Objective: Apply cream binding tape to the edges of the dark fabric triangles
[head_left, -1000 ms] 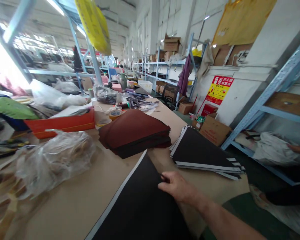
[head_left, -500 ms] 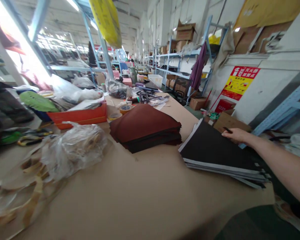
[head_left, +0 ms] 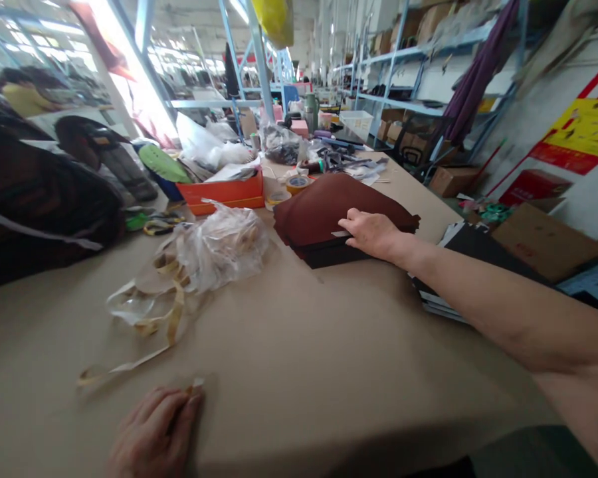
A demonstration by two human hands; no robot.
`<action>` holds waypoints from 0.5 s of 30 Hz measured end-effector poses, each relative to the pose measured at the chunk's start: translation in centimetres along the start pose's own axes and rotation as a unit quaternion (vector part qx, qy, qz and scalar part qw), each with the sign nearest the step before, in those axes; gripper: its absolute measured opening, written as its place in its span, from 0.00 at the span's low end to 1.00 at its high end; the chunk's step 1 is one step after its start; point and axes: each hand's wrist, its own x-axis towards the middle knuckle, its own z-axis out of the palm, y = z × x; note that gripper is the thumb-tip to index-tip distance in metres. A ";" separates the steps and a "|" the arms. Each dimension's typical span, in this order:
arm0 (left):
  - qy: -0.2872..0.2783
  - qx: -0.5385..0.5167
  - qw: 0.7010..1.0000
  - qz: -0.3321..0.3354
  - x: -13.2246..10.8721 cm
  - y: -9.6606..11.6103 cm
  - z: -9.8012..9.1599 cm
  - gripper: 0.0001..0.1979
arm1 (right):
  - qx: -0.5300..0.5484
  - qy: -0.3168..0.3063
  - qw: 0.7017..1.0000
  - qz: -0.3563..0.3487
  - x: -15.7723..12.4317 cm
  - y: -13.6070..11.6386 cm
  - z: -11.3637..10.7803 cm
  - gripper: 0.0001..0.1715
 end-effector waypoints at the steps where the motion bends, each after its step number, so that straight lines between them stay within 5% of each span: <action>1: 0.004 0.004 1.000 0.003 0.0 0.2 -0.1 0.14 | -0.019 -0.008 1.000 0.001 0.6 -0.3 0.1 0.19; 9: -0.005 0.025 1.000 0.007 -0.4 0.4 -0.2 0.11 | -0.014 -0.013 1.000 0.023 1.8 1.4 -0.1 0.16; 15: 0.004 0.027 1.000 0.002 -0.3 0.8 -0.3 0.11 | -0.011 0.080 0.985 0.151 2.6 5.8 -5.5 0.23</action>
